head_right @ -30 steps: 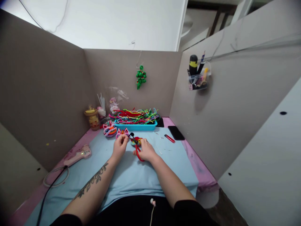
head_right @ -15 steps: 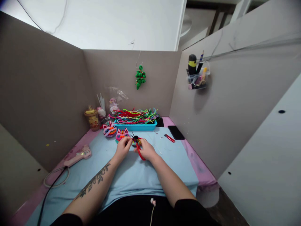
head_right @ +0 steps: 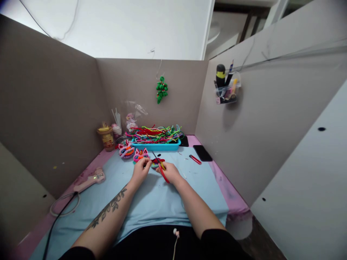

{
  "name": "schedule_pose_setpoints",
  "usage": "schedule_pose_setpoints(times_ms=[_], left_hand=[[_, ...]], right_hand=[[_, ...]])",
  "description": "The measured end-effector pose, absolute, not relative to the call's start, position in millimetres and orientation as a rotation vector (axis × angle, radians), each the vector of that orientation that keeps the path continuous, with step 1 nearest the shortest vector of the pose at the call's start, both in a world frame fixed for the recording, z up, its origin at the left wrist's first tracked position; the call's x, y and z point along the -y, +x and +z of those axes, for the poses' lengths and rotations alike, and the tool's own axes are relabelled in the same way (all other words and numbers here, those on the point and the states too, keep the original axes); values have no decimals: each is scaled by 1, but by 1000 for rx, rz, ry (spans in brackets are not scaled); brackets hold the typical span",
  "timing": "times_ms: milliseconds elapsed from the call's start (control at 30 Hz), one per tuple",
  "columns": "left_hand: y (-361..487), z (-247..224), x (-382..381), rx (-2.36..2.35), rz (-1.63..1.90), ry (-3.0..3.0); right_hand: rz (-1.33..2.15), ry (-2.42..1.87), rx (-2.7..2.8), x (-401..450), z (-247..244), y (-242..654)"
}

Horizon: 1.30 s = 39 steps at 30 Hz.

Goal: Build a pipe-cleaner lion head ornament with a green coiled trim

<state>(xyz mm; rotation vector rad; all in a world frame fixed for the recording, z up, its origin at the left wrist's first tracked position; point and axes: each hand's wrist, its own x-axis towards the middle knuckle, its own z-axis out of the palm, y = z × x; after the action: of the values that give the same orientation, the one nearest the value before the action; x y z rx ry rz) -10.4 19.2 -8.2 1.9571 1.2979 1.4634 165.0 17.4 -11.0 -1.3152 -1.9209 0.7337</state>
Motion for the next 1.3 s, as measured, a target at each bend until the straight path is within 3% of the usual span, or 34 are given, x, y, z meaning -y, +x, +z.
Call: schedule_pose_setpoints(times_ms=[200, 400, 567, 767, 933, 1300], left_hand=[[-16, -9, -23, -1331, 1506, 1927], [-27, -10, -30, -1442, 1583, 1827], [-39, -7, -34, -1592, 1655, 1754], [-47, 0, -26, -1785, 1383, 2029], [-40, -3, -19, -1817, 913, 2260], [-30, -4, -10, -1772, 727, 2308]], right_hand=[[633, -1414, 1809, -26, -12, 176], [271, -1942, 1735, -44, -15, 205], [244, -2249, 1803, -45, -16, 217], [40, -1993, 1860, -48, 0, 199], [245, -1655, 2275, -96, 30, 144], [296, -1664, 2553, -155, 8, 83]])
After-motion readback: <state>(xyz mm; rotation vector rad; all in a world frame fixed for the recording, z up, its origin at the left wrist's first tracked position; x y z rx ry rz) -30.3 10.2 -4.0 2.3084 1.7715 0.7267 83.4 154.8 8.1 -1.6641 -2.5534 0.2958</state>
